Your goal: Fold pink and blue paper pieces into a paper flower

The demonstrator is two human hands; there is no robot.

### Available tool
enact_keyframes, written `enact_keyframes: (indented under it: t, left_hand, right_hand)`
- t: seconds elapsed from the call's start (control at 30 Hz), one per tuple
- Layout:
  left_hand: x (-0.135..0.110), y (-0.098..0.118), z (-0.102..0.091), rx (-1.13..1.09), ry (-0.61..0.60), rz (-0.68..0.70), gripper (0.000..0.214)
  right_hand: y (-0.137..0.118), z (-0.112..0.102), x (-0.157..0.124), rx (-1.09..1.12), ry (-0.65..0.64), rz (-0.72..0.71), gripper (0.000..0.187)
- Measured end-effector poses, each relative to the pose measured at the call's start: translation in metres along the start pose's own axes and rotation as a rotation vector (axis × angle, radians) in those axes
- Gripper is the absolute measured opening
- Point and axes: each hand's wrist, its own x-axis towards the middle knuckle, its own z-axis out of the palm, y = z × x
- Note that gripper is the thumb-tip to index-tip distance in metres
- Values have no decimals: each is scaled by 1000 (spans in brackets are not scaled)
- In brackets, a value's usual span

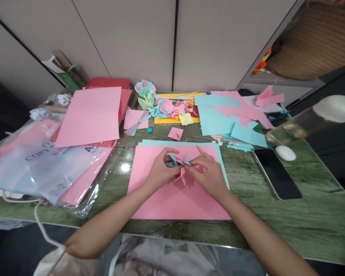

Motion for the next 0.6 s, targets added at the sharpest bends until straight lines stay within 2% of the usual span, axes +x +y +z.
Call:
enact_keyframes:
  t: [0.43, 0.6]
  left_hand:
    - [0, -1, 1, -103, 35, -4, 37]
    - [2, -4, -2, -76, 34, 8, 37]
  right_hand:
    - [4, 5, -1, -24, 31, -120, 12]
    - [1, -2, 0, -58, 19, -119, 10]
